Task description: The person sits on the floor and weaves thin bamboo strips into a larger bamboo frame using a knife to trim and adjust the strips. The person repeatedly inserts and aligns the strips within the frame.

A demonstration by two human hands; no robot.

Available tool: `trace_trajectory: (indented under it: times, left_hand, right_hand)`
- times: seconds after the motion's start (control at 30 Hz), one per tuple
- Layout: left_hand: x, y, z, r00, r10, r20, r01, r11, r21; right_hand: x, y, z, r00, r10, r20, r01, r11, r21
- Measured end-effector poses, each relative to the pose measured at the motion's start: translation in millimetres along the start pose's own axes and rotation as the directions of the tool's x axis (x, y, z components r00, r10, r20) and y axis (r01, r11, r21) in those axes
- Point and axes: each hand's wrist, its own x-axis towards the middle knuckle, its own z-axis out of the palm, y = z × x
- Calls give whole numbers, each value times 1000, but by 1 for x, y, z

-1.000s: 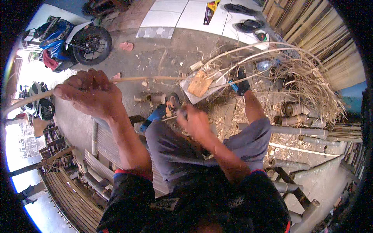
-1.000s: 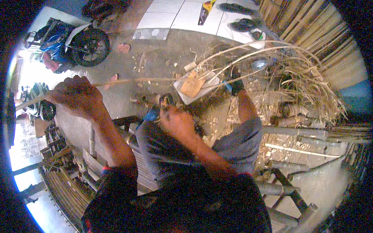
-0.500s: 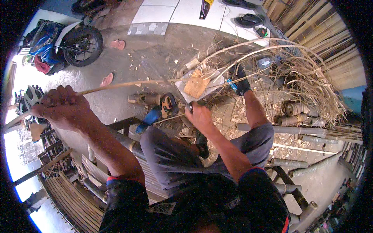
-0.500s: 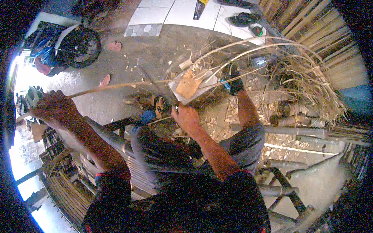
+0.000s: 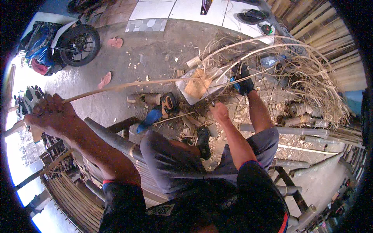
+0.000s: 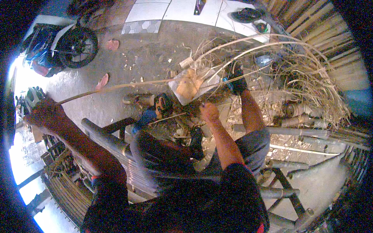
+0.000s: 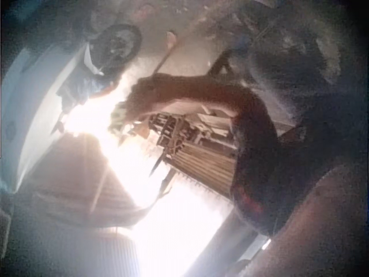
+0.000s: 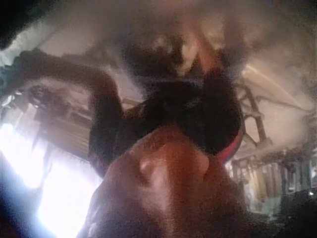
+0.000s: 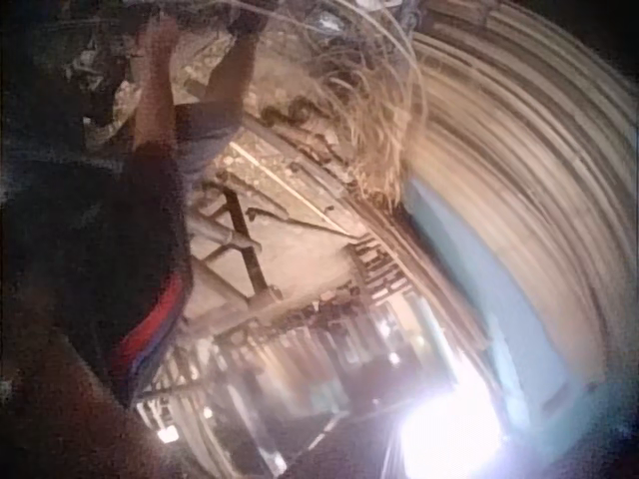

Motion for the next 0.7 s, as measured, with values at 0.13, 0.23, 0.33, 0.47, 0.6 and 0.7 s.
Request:
trace_trajectory:
  times: [0.13,0.23,0.33,0.47,0.6,0.7]
  left_hand:
    - [22,4,-48,996,38,76,-39,999,15]
    - [-5,18,-13,999,-30,23,31,998,-46]
    - [-56,0,20,993,-108,55,106,994,32]
    - [-119,-14,27,997,-77,3,77,997,-7]
    - [-138,-21,41,997,-47,-61,47,999,-2]
    - [-127,-24,39,998,-8,-66,13,997,70]
  right_hand:
    - [-13,-29,-19,997,62,-51,-53,987,150]
    - [-15,-39,-42,993,119,-15,-107,939,326]
    - [-25,-93,-79,974,82,-211,-17,957,289]
    - [-84,-232,-193,988,-95,-121,138,892,430]
    - [-106,-272,-203,984,-35,-174,110,888,446]
    - [-78,-234,-158,984,33,-177,56,878,475]
